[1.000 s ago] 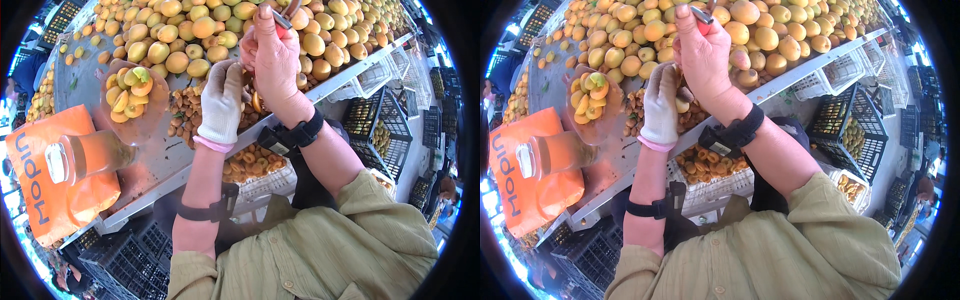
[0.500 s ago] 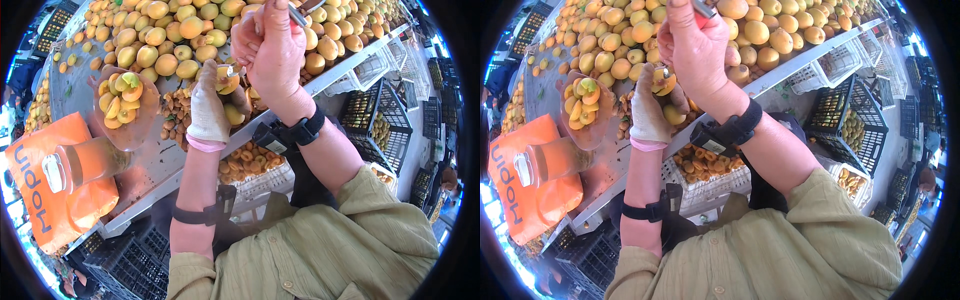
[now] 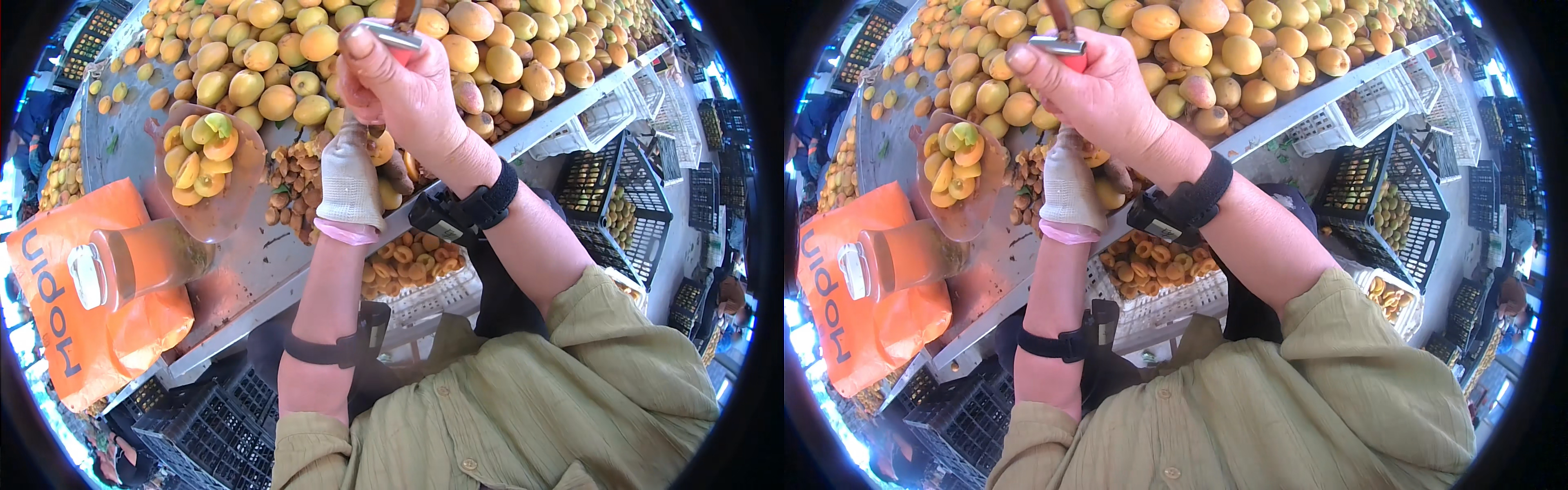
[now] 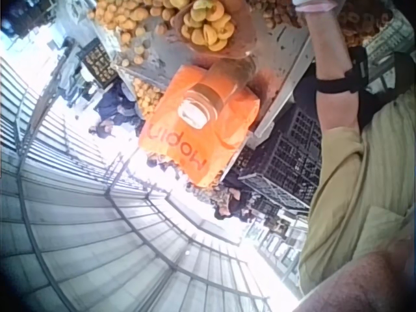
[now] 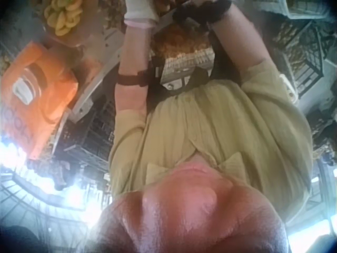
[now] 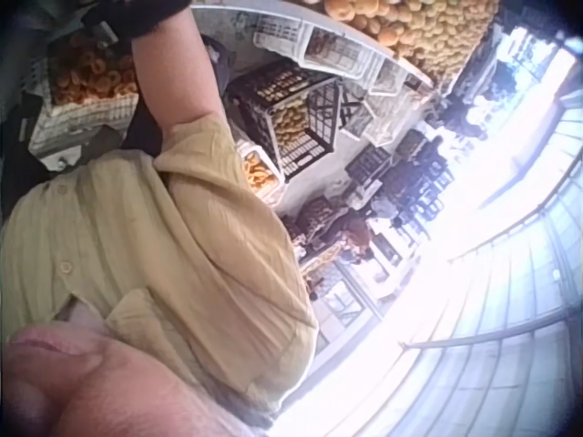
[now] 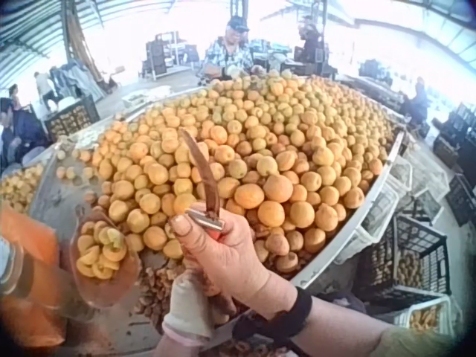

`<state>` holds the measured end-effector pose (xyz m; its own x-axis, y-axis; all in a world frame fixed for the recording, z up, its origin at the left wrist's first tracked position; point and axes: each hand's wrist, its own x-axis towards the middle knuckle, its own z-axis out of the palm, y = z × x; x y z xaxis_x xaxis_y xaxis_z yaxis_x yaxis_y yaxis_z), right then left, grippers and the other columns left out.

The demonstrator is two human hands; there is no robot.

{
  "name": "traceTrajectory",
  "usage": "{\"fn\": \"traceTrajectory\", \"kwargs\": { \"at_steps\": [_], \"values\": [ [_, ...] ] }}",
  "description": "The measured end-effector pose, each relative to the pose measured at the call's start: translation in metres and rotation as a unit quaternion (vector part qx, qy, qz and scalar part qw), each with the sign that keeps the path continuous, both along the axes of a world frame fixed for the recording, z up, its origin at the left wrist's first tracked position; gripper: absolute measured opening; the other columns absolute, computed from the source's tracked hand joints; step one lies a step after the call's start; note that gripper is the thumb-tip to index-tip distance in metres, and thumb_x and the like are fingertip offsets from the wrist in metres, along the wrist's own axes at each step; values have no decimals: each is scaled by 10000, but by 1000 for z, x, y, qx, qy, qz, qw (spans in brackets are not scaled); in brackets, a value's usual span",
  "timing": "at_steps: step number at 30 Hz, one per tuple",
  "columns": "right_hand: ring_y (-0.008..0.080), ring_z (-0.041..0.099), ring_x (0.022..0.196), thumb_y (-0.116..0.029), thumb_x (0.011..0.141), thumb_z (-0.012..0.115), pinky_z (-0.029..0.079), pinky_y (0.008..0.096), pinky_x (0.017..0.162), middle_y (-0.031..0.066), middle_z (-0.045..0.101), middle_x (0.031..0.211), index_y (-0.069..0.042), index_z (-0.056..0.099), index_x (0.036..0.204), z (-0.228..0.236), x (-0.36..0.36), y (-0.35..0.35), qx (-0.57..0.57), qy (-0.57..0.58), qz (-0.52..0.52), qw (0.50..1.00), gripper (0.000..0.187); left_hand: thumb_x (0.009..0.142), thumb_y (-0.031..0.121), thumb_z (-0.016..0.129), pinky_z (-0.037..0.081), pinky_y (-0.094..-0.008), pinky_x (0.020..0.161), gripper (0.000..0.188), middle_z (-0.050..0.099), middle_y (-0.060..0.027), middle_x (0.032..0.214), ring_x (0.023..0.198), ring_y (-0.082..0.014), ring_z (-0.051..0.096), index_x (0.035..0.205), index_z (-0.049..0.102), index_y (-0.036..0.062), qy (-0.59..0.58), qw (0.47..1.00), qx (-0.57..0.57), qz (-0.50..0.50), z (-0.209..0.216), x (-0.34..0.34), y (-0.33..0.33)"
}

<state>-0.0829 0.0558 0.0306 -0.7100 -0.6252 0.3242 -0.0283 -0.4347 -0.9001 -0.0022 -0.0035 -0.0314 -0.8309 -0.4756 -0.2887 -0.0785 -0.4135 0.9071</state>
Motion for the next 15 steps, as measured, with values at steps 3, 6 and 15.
{"fn": "traceTrajectory", "kwargs": {
  "at_steps": [3,6,15],
  "values": [
    [6,461,609,-346,851,697,393,188,514,-59,510,619,-51,585,810,-1,1,-3,40,33,69,996,318,961,207,442,462,-312,440,246,580,-86,666,511,-225,589,891,575,12,32,964,-263,-11,-61,-5,-16],
    [8,468,606,-356,848,698,396,179,520,-59,513,626,-48,590,813,-6,3,-2,9,-48,-5,999,329,971,244,445,479,-301,526,286,583,-86,692,625,-208,629,896,586,6,-26,909,-415,-22,-43,-4,-11],
    [133,245,387,-479,942,482,221,286,366,5,264,531,-129,351,710,-11,-6,-3,-81,-394,-111,909,440,959,425,407,413,-313,377,375,546,-63,569,396,-199,513,848,541,93,-77,995,46,39,-9,-3,-3]
  ]
}}
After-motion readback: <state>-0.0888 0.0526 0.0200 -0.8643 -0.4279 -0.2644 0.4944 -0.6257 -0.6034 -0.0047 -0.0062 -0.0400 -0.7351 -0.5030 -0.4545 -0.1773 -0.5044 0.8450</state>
